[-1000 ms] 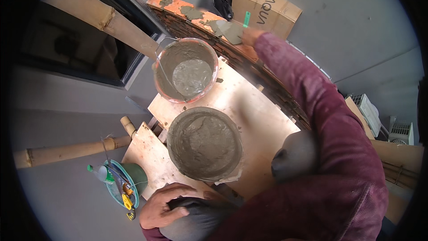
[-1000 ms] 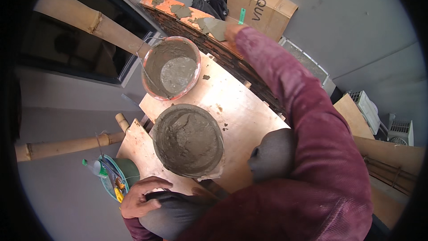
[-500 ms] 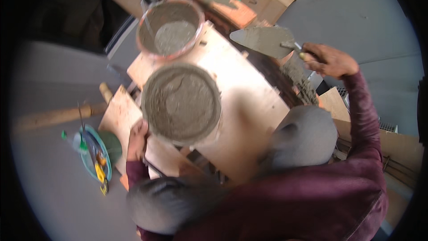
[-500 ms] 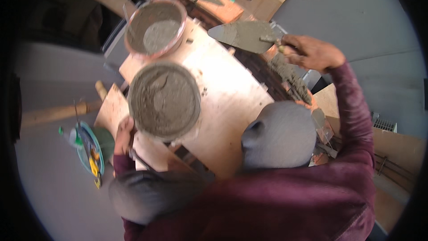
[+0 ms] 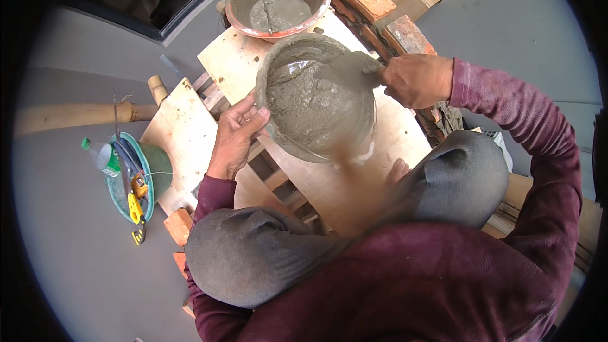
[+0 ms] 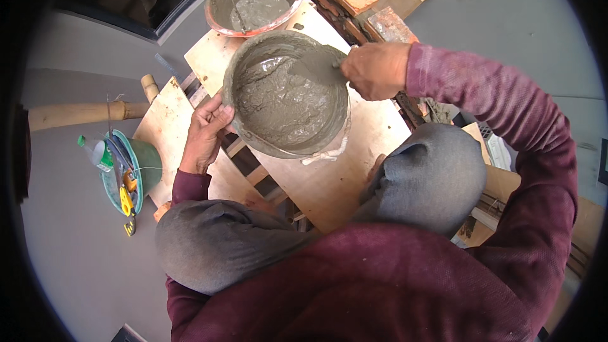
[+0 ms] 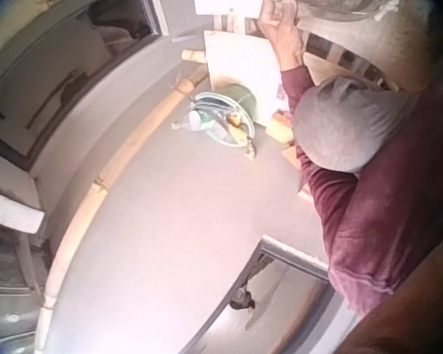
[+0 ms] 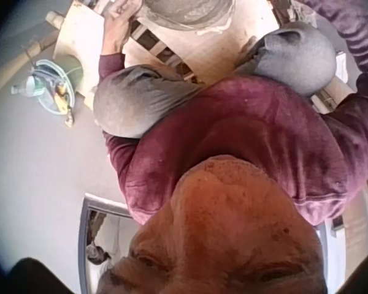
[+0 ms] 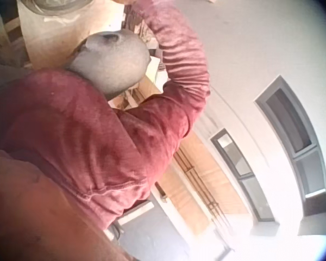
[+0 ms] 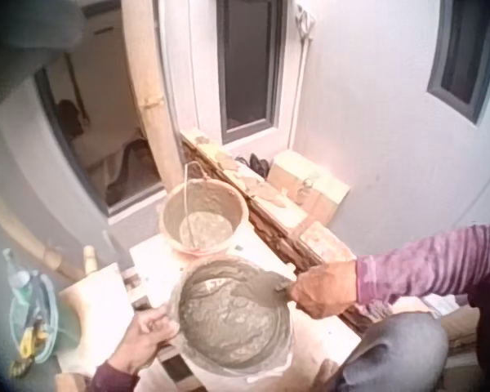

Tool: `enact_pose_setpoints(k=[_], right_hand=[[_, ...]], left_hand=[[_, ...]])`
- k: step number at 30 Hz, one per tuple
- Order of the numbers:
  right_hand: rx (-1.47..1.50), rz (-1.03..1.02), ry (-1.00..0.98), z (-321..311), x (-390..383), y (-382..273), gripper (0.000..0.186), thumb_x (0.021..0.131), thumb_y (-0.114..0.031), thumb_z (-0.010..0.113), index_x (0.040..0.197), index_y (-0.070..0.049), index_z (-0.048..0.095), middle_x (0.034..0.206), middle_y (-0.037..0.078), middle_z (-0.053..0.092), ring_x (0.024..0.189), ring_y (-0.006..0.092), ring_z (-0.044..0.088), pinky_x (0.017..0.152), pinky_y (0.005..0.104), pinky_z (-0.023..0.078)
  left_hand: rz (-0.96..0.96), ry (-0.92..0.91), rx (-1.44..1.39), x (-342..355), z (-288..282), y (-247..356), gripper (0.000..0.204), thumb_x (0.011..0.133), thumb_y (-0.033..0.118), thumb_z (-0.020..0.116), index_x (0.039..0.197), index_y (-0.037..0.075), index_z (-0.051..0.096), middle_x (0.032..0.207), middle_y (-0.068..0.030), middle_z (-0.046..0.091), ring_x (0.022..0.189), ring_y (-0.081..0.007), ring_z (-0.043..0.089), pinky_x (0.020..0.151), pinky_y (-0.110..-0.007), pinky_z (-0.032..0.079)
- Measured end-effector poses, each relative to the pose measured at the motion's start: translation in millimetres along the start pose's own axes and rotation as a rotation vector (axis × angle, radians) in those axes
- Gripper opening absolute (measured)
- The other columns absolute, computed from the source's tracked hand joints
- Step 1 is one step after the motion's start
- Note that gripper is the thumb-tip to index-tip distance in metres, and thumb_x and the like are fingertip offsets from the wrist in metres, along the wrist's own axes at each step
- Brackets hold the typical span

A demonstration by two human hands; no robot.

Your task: The person mixes mortar in a bucket using a trowel, spreads the mortar onto a row of bricks on a wall, and places a brick onto the mortar.

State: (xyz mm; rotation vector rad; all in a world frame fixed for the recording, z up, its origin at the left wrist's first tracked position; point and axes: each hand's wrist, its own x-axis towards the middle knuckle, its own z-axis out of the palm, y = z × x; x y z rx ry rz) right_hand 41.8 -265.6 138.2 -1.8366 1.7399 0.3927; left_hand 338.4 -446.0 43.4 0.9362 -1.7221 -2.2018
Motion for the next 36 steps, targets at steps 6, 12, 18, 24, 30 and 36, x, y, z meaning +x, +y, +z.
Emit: enact_pose_setpoints(k=[6,12,18,24,30,36], right_hand=[[0.254,-0.068,-0.011,31.4,1.3,10.2,0.019,0.087,-0.010,0.055,0.080,0.005,0.064,0.074,0.025,0.064,0.074,0.0406,0.065,0.069,0.0490,0.053],[0.431,-0.180,-0.047,43.9,5.7,-18.7,0.016,0.089,-0.012,0.054,0.085,0.004,0.059,0.070,0.018,0.061,0.069,0.0344,0.064,0.063,0.0448,0.052],[0.926,-0.032,-0.269,64.9,-0.8,-9.3,0.027,0.101,-0.025,0.055,0.090,-0.001,0.057,0.066,0.004,0.053,0.057,0.0146,0.056,0.050,0.0342,0.047],[1.276,-0.143,-0.146,87.4,-47.0,13.6,0.029,0.103,-0.030,0.053,0.094,-0.003,0.058,0.067,-0.002,0.052,0.057,0.0080,0.050,0.051,0.0282,0.044],[1.217,0.103,0.226,81.6,-105.2,51.6,0.026,0.104,-0.027,0.053,0.096,-0.003,0.058,0.067,-0.003,0.054,0.054,0.0063,0.053,0.050,0.0240,0.046],[0.566,0.480,0.648,104.4,-89.0,123.1,0.031,0.095,-0.022,0.058,0.111,0.005,0.058,0.082,0.018,0.064,0.069,0.0269,0.067,0.067,0.0392,0.058]], left_hand=[[0.019,-0.062,0.081,2.6,7.6,3.0,0.063,0.095,0.019,0.069,0.147,-0.005,0.042,0.091,0.0034,0.064,0.077,-0.0027,0.056,0.069,-0.019,0.049],[0.024,-0.098,0.116,2.2,20.1,6.8,0.068,0.094,0.019,0.070,0.147,-0.009,0.038,0.087,0.0026,0.061,0.075,-0.0028,0.055,0.067,-0.020,0.049],[0.054,-0.108,0.254,-3.6,28.7,12.3,0.073,0.091,0.017,0.073,0.144,-0.017,0.036,0.075,0.0011,0.054,0.071,-0.0090,0.056,0.072,-0.024,0.051],[0.035,-0.060,-0.025,-4.0,10.6,4.6,0.060,0.096,0.012,0.065,0.147,-0.007,0.040,0.101,-0.0010,0.067,0.081,-0.0059,0.061,0.070,-0.020,0.052],[-0.054,0.065,-0.199,-8.5,-50.7,-26.9,0.059,0.105,0.047,0.045,0.143,0.002,0.047,0.126,-0.0069,0.063,0.109,-0.0170,0.062,0.088,-0.034,0.053],[-0.200,0.190,-0.252,-30.2,-74.2,-41.0,0.085,0.098,0.071,0.032,0.153,0.007,0.034,0.138,-0.0112,0.054,0.129,-0.0246,0.051,0.109,-0.050,0.038]])
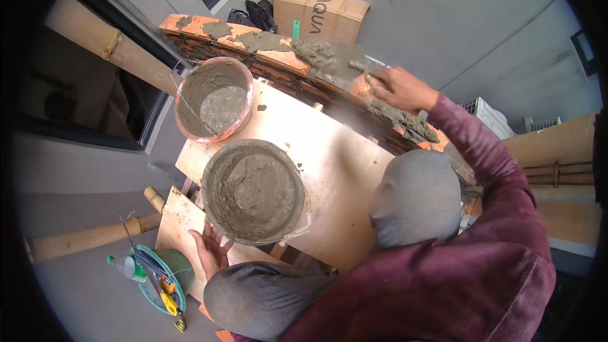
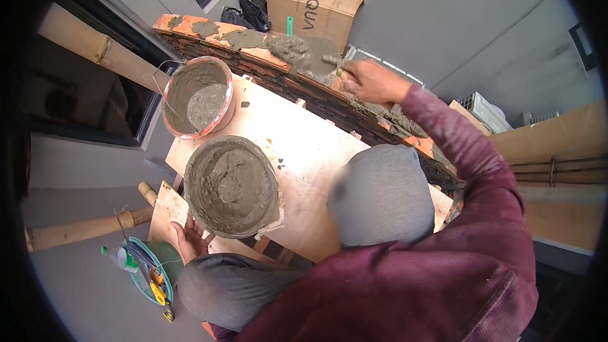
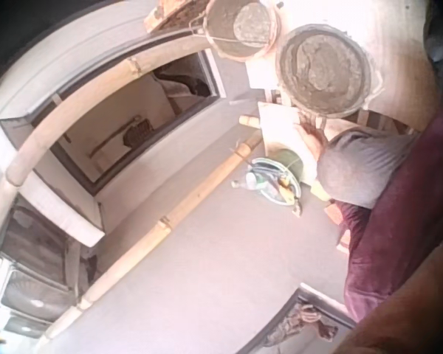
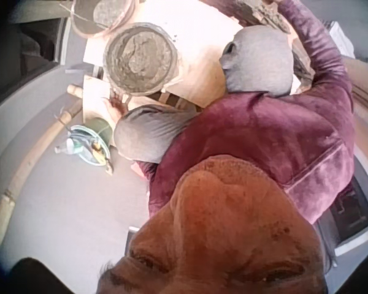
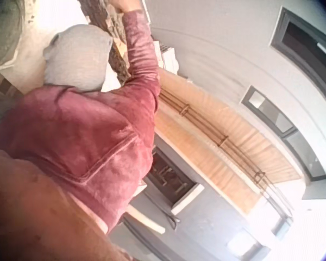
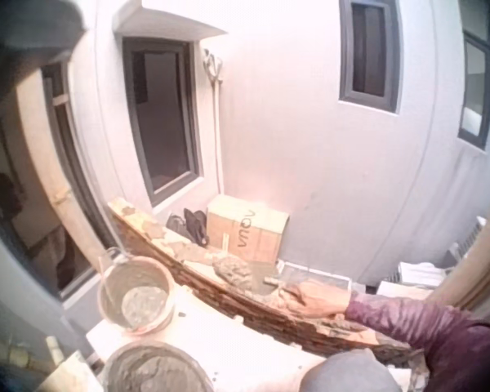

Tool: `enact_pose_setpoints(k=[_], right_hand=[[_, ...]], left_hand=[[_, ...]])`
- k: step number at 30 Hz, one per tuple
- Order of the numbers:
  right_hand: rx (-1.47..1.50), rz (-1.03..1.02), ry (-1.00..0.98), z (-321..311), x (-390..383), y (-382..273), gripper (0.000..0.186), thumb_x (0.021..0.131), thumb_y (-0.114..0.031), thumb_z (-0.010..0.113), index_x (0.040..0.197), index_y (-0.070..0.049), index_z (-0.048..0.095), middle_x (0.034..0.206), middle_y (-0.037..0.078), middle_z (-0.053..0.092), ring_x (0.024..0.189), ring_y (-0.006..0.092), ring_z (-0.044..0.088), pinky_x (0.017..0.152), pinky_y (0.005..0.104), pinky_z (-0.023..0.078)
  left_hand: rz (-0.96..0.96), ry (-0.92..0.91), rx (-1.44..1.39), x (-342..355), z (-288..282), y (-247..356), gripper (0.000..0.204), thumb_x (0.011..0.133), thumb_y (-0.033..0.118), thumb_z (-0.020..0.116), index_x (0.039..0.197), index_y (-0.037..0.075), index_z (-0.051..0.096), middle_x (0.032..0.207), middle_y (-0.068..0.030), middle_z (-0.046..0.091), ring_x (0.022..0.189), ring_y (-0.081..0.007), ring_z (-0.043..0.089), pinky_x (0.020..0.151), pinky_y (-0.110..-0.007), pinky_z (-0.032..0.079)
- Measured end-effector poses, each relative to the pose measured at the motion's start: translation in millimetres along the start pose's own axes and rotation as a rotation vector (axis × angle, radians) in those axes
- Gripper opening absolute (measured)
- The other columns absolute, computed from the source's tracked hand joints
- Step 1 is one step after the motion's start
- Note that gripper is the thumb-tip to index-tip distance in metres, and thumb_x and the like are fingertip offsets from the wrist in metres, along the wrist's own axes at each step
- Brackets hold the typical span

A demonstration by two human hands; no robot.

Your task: The person mixes mortar in a bucket using a trowel, spreads the mortar onto a row of bricks on a wall, and places a brick onto the mortar.

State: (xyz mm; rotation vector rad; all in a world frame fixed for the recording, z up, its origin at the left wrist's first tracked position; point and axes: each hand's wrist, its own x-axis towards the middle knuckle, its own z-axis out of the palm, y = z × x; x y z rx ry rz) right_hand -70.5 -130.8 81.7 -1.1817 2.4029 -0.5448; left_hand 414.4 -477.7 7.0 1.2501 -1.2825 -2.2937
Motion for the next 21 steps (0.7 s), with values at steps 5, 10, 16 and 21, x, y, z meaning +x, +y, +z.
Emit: enact_pose_setpoints(k=[5,10,16,21], right_hand=[[-0.438,0.099,0.245,72.2,62.4,16.9,0.029,0.091,-0.012,0.052,0.113,0.008,0.055,0.103,0.029,0.063,0.084,0.0424,0.068,0.074,0.0491,0.057],[-0.052,0.240,0.255,68.0,43.3,40.5,0.027,0.099,-0.016,0.047,0.110,0.007,0.055,0.088,0.025,0.064,0.081,0.0405,0.068,0.074,0.0463,0.057],[1.225,0.663,-0.083,96.7,51.2,30.3,0.028,0.107,-0.030,0.037,0.096,-0.008,0.051,0.069,-0.001,0.051,0.050,0.0108,0.049,0.041,0.0286,0.046],[0.928,0.561,-0.041,112.1,69.7,13.0,0.027,0.105,-0.031,0.037,0.098,-0.008,0.049,0.068,-0.001,0.048,0.051,0.0094,0.048,0.041,0.0257,0.044]], left_hand=[[0.187,0.149,0.043,-24.4,7.2,33.6,0.093,0.092,0.080,0.033,0.155,0.011,0.035,0.142,-0.0100,0.050,0.126,-0.0217,0.051,0.102,-0.043,0.046],[0.416,-0.093,0.100,-88.4,19.4,79.0,0.091,0.094,0.074,0.040,0.150,0.001,0.041,0.143,-0.0181,0.049,0.128,-0.0260,0.052,0.106,-0.042,0.046],[0.421,-0.473,0.452,-99.4,61.8,88.8,0.080,0.093,0.060,0.055,0.139,-0.006,0.053,0.128,-0.0282,0.059,0.123,-0.0374,0.057,0.108,-0.047,0.042],[0.388,-0.655,0.535,-84.1,52.9,96.8,0.077,0.091,0.055,0.056,0.134,-0.009,0.055,0.124,-0.0329,0.060,0.119,-0.0411,0.059,0.105,-0.048,0.043]])
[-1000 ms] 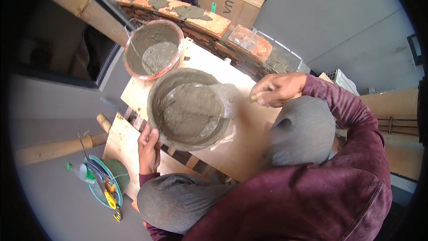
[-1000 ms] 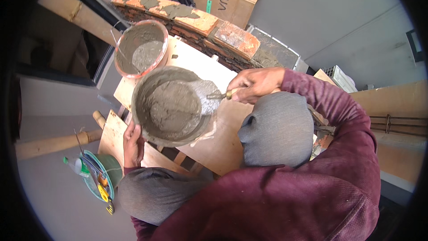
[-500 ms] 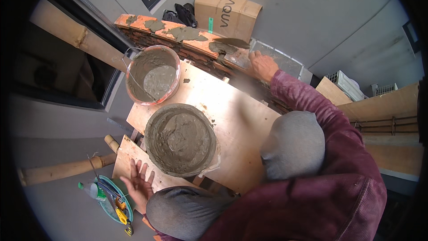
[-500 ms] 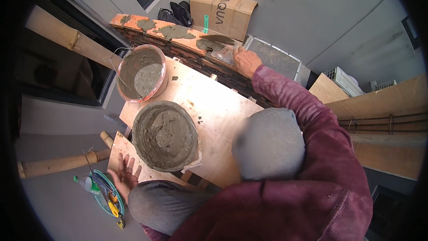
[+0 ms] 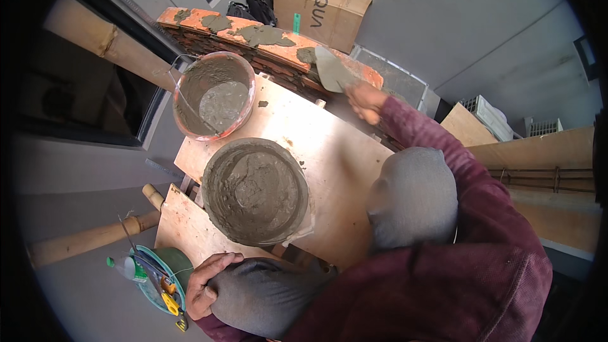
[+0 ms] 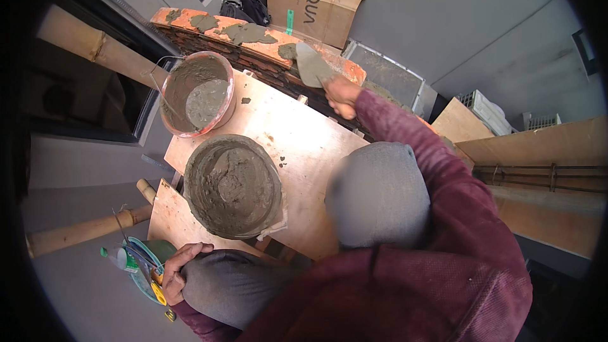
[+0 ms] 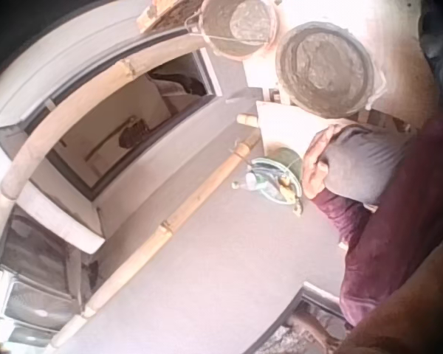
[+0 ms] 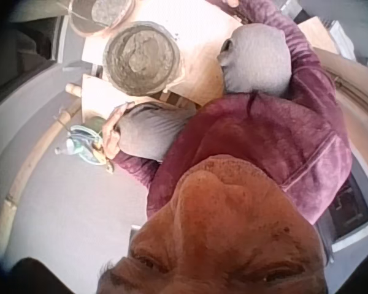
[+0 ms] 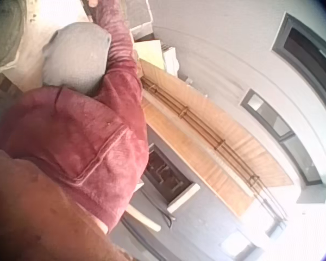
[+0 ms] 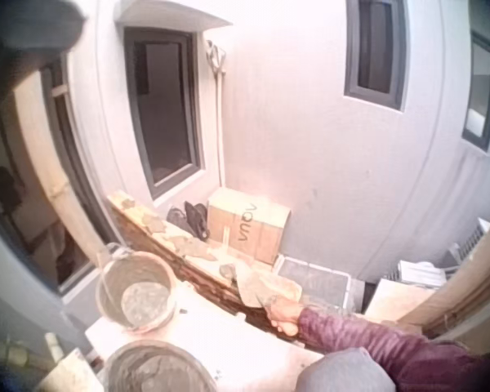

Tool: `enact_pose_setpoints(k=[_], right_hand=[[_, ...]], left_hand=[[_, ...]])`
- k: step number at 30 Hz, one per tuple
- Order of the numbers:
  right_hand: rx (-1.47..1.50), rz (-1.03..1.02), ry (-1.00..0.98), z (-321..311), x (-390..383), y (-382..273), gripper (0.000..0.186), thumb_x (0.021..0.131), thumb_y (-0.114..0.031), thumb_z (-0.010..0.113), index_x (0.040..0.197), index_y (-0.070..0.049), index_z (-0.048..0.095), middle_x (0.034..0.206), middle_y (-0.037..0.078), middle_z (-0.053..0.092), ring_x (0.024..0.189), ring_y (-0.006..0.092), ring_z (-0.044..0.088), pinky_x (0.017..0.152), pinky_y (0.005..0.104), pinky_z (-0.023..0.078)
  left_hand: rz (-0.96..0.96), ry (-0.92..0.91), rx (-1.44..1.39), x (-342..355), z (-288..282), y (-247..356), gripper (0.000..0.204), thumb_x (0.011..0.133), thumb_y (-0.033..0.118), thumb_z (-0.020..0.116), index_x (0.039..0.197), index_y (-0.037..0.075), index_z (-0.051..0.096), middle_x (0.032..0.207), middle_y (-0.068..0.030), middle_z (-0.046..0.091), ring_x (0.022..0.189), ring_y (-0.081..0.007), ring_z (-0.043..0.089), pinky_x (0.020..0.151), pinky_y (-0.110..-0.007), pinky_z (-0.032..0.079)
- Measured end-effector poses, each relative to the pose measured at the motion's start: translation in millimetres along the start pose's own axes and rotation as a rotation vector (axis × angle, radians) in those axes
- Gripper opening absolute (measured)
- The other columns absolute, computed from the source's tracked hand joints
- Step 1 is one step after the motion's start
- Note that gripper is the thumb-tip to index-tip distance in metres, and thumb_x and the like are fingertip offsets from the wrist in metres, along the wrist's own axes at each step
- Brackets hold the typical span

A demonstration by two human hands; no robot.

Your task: The person mixes mortar in a bucket using a trowel, spreads the mortar onto a row of bricks on a wall, and places a brick onto the mortar.

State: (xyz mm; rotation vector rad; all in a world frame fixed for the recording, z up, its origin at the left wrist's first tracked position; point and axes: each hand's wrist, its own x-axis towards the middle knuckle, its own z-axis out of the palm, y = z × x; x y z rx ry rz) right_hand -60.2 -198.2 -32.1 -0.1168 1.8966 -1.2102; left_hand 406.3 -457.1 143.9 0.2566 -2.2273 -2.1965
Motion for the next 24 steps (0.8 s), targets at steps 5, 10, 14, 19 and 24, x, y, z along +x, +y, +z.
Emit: enact_pose_setpoints(k=[5,10,14,19,24], right_hand=[[-0.686,-0.123,-0.008,-52.5,-37.3,-16.8,0.037,0.102,-0.028,0.039,0.107,0.003,0.059,0.067,0.008,0.054,0.056,0.0206,0.058,0.050,0.0372,0.051],[-1.487,-0.341,-0.180,-35.2,47.2,-81.6,0.034,0.095,-0.022,0.044,0.098,0.006,0.062,0.073,0.014,0.061,0.070,0.0252,0.064,0.067,0.0352,0.056],[-1.623,-0.603,-0.220,-48.4,99.8,-53.2,0.033,0.095,-0.023,0.046,0.101,0.005,0.064,0.074,0.012,0.061,0.074,0.0225,0.065,0.066,0.0328,0.055],[-1.209,-0.351,-0.204,-73.1,84.5,28.7,0.032,0.070,-0.013,0.070,0.100,-0.004,0.065,0.070,0.000,0.059,0.075,0.0172,0.063,0.072,0.0313,0.056],[-0.616,0.120,-0.025,-74.5,-23.2,0.1,0.036,0.088,-0.021,0.063,0.121,-0.006,0.059,0.084,0.001,0.063,0.077,0.0158,0.062,0.075,0.0315,0.055]], left_hand=[[0.043,0.213,-0.209,-25.3,14.2,-17.4,0.075,0.092,0.051,0.054,0.133,-0.011,0.054,0.124,-0.0346,0.059,0.117,-0.0422,0.059,0.105,-0.048,0.043],[0.094,0.008,-0.167,-4.1,-2.6,-30.4,0.080,0.092,0.054,0.052,0.136,-0.012,0.050,0.128,-0.0339,0.056,0.117,-0.0437,0.059,0.107,-0.051,0.042],[0.110,0.132,-0.187,-7.8,3.5,-46.2,0.081,0.100,0.061,0.040,0.148,-0.005,0.040,0.140,-0.0250,0.052,0.126,-0.0383,0.054,0.109,-0.049,0.040],[-0.385,0.599,-0.078,6.2,-10.3,-89.0,0.072,0.104,0.058,0.036,0.152,0.005,0.037,0.148,-0.0137,0.044,0.130,-0.0253,0.047,0.106,-0.044,0.041],[-0.541,0.538,-0.095,29.8,-29.6,-122.4,0.053,0.105,0.038,0.047,0.148,0.008,0.045,0.134,-0.0064,0.058,0.116,-0.0182,0.054,0.099,-0.037,0.042]])
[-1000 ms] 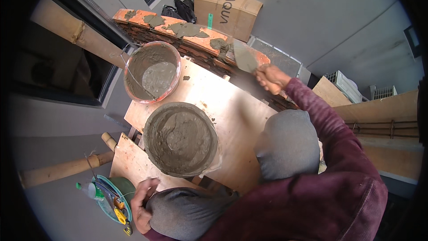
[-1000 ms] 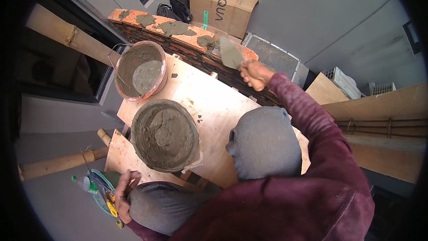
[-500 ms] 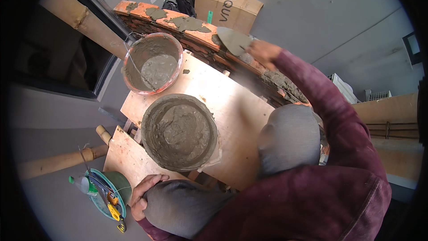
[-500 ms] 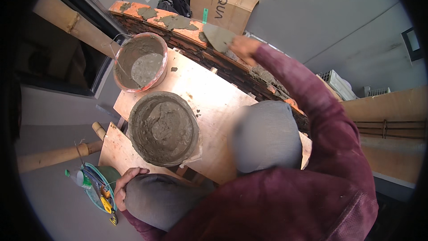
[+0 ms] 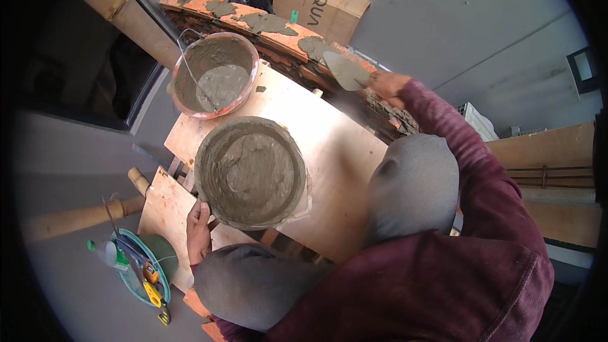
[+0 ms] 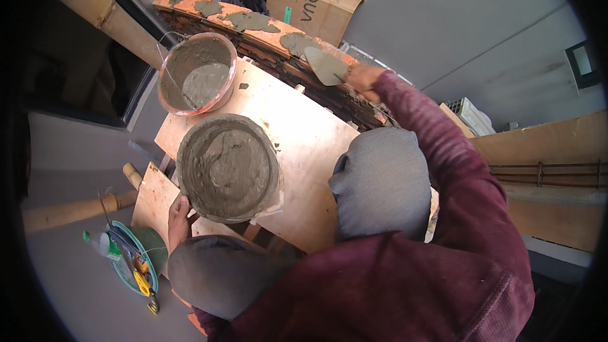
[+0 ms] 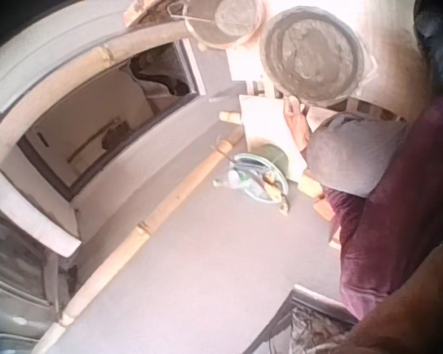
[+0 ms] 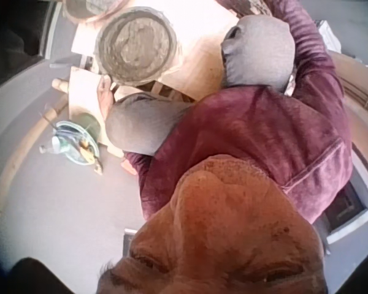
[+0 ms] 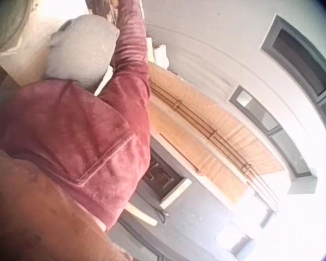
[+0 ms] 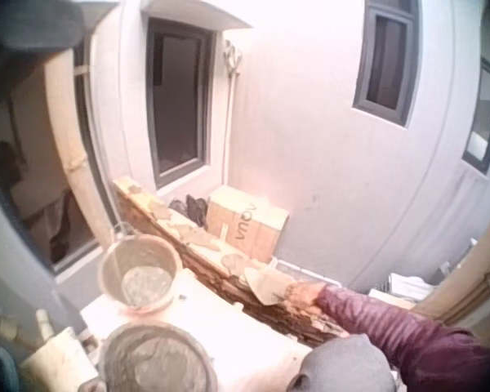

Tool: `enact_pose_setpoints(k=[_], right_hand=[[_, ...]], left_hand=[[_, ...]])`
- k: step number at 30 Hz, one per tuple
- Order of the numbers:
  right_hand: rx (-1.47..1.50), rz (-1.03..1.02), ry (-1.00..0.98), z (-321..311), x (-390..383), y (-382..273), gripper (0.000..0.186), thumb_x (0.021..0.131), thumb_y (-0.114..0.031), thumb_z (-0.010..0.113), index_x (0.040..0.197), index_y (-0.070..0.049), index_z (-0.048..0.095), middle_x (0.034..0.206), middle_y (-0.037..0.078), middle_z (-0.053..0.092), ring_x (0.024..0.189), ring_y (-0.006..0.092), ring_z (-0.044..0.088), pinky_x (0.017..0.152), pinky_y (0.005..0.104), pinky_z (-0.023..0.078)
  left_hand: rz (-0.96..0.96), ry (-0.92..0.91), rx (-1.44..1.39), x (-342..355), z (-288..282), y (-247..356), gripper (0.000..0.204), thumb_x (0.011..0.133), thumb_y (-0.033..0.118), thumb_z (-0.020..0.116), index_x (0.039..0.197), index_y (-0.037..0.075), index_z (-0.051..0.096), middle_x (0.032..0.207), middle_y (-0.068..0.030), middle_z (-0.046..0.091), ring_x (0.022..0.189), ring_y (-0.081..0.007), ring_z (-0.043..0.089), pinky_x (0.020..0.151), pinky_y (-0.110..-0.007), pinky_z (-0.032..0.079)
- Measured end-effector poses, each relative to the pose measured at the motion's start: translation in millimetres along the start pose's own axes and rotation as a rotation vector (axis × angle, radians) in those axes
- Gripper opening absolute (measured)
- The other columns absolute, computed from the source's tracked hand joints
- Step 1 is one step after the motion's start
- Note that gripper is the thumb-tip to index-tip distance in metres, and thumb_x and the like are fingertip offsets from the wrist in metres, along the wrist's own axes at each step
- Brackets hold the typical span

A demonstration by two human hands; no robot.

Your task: The person mixes mortar in a bucket using a trowel, spreads the mortar onto a row of bricks on a wall, and places a brick onto the mortar.

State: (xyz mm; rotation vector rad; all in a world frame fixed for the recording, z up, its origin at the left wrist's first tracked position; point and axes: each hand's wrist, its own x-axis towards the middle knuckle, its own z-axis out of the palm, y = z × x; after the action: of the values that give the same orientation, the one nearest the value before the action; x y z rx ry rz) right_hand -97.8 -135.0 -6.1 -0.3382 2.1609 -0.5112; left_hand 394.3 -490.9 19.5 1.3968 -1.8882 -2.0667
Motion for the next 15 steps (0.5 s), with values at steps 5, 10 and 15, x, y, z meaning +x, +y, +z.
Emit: enact_pose_setpoints(k=[5,10,15], right_hand=[[-0.384,-0.269,0.064,-33.4,-131.9,-58.6,0.043,0.100,-0.026,0.052,0.132,0.002,0.052,0.098,0.013,0.064,0.065,0.0213,0.062,0.065,0.0357,0.054],[-0.879,-0.693,-0.227,-23.7,-172.5,-135.1,0.033,0.093,-0.017,0.057,0.118,0.005,0.057,0.079,0.016,0.064,0.068,0.0316,0.064,0.066,0.0382,0.054],[-1.127,-0.858,-0.183,44.5,-161.1,-166.3,0.028,0.089,-0.016,0.056,0.103,0.007,0.061,0.077,0.021,0.065,0.077,0.0369,0.067,0.074,0.0448,0.055]], left_hand=[[0.057,-0.075,-0.136,0.9,4.0,-1.8,0.048,0.102,0.027,0.056,0.144,0.005,0.050,0.133,-0.0006,0.061,0.118,-0.0125,0.054,0.097,-0.032,0.041],[0.166,-0.246,-0.387,-0.9,27.7,17.1,0.048,0.100,0.012,0.054,0.145,-0.004,0.044,0.127,-0.0089,0.064,0.104,-0.0152,0.067,0.091,-0.035,0.056],[0.197,-0.321,-0.440,-3.5,51.0,40.8,0.051,0.098,0.006,0.054,0.144,-0.009,0.041,0.122,-0.0175,0.065,0.104,-0.0218,0.069,0.095,-0.039,0.058]])
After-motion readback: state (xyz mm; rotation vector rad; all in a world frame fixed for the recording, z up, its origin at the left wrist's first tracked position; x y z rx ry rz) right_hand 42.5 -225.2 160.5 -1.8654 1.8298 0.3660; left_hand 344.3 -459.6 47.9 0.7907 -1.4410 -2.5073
